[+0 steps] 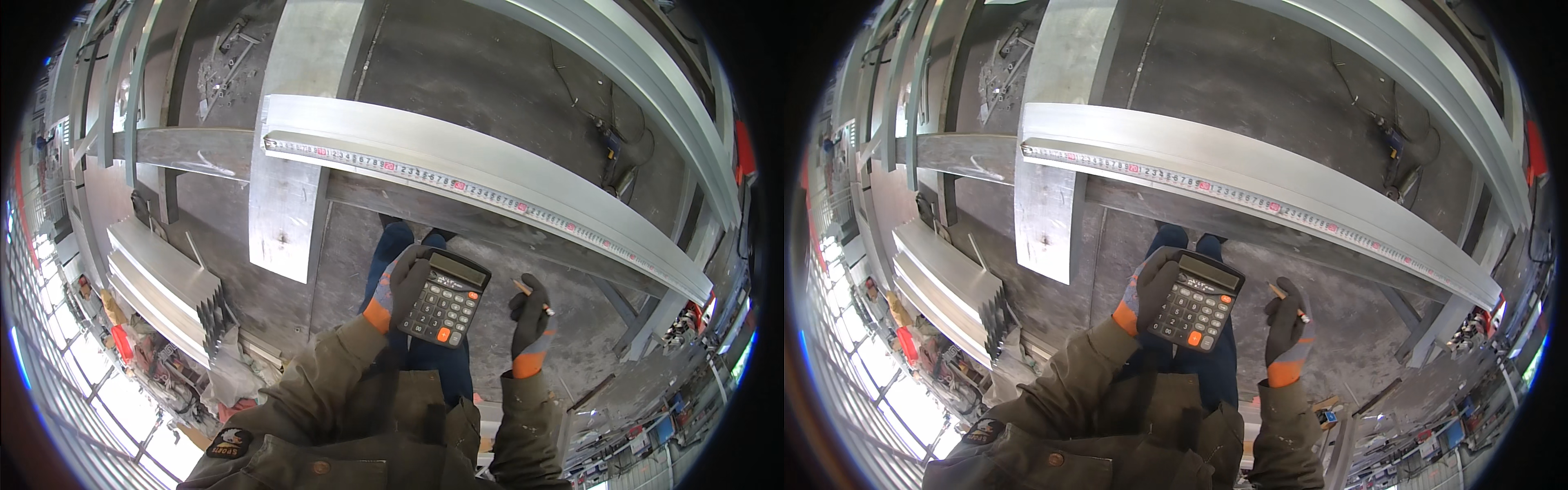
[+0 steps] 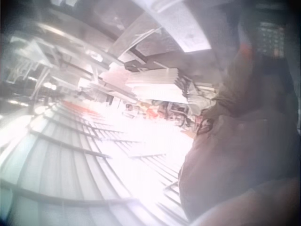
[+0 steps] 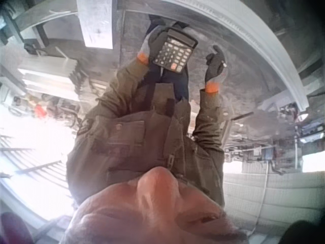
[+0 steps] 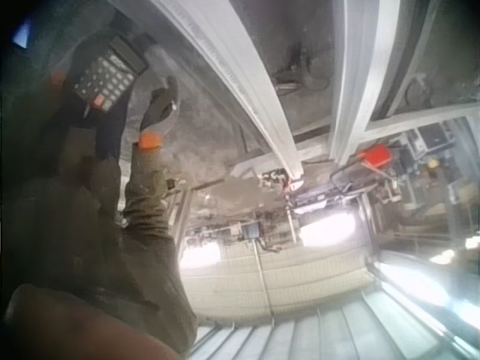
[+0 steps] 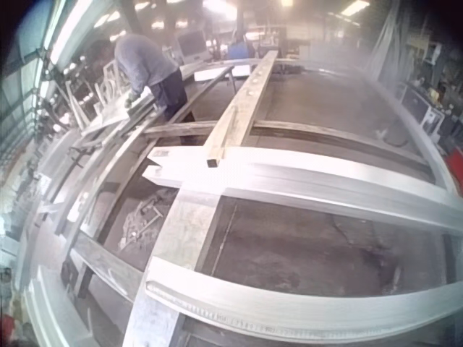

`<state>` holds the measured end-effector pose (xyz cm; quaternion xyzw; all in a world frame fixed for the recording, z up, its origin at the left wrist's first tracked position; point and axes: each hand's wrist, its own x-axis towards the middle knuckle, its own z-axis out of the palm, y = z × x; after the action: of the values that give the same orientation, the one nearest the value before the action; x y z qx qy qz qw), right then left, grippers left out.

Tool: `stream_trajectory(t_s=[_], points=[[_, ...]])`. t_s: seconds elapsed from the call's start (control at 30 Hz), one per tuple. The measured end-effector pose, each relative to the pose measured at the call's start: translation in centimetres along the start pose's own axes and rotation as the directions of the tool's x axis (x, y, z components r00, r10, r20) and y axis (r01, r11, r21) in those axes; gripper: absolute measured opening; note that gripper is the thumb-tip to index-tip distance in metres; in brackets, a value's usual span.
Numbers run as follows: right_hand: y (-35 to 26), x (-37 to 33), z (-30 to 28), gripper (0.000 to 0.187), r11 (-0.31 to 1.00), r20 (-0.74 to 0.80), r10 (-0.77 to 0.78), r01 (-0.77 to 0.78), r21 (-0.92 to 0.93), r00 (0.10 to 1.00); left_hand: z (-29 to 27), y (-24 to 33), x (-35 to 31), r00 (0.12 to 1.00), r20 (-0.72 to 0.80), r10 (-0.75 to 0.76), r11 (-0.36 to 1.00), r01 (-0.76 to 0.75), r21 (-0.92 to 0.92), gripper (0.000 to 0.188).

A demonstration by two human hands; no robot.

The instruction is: The person measures a metal frame with a tape measure, records values on a calculator, and marks the frame with a pencil. They repeat this process for multiple sections of the frame, occasionally adjusting the tape measure and repositioning the frame.

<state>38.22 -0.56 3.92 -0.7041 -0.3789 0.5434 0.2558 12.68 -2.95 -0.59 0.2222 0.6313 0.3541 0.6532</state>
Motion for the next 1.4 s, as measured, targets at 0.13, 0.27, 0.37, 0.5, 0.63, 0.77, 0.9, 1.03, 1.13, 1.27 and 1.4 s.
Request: stream_trajectory(t_s=[0.13, 0.27, 0.37, 0.5, 0.63, 0.77, 0.9, 1.03, 1.13, 1.27, 1.4], points=[[-5.3, 1.2, 1.8, 0.027, 0.990, -0.054, -0.093, 0.087, -0.109, 0.994, -1.4, 2.8, -0.2, 0.998, 0.046, 0.032, 0.999, -0.034, 0.030, 0.035], [-7.7, 2.4, 6.0, 0.021, 0.970, -0.103, -0.245, 0.243, -0.025, 0.964, -2.5, 5.3, -0.3, 0.991, 0.100, 0.089, 0.993, -0.096, 0.072, 0.053], [-7.8, 4.0, 8.8, 0.020, 0.863, -0.176, -0.486, 0.439, -0.249, 0.856, -3.2, 5.9, 0.6, 0.985, 0.153, 0.077, 0.950, -0.119, 0.290, 0.064], [-7.5, 5.5, 10.8, 0.024, 0.824, -0.104, -0.553, 0.524, -0.213, 0.827, -3.4, 5.8, 2.4, 0.947, 0.190, 0.257, 0.871, -0.312, 0.379, 0.070], [-7.2, 6.3, 11.7, 0.022, 0.748, -0.034, -0.604, 0.552, -0.369, 0.796, -3.5, 5.9, 2.8, 0.962, 0.202, 0.184, 0.892, -0.249, 0.377, 0.072], [-6.7, 6.5, 12.1, 0.019, 0.726, -0.052, -0.626, 0.558, -0.403, 0.778, -3.5, 5.5, 2.7, 0.967, 0.194, 0.165, 0.880, -0.233, 0.413, 0.073], [-6.3, 6.5, 12.1, 0.021, 0.712, -0.044, -0.638, 0.568, -0.414, 0.768, -3.4, 4.5, 3.1, 0.963, 0.199, 0.183, 0.927, -0.236, 0.290, 0.073], [-6.0, 6.6, 12.1, 0.025, 0.717, -0.039, -0.632, 0.566, -0.406, 0.774, -3.5, 4.0, 2.9, 0.964, 0.198, 0.175, 0.936, -0.225, 0.271, 0.073], [-5.9, 6.6, 12.2, 0.028, 0.735, -0.049, -0.607, 0.537, -0.414, 0.793, -3.6, 4.1, 2.9, 0.964, 0.211, 0.161, 0.924, -0.222, 0.310, 0.074], [-5.9, 6.4, 12.2, 0.028, 0.739, -0.057, -0.599, 0.523, -0.425, 0.799, -3.4, 4.3, 3.0, 0.953, 0.200, 0.228, 0.914, -0.280, 0.293, 0.075], [-6.1, 6.5, 12.3, 0.028, 0.731, -0.059, -0.614, 0.538, -0.421, 0.787, -3.4, 4.6, 2.9, 0.960, 0.203, 0.195, 0.901, -0.257, 0.351, 0.075]])
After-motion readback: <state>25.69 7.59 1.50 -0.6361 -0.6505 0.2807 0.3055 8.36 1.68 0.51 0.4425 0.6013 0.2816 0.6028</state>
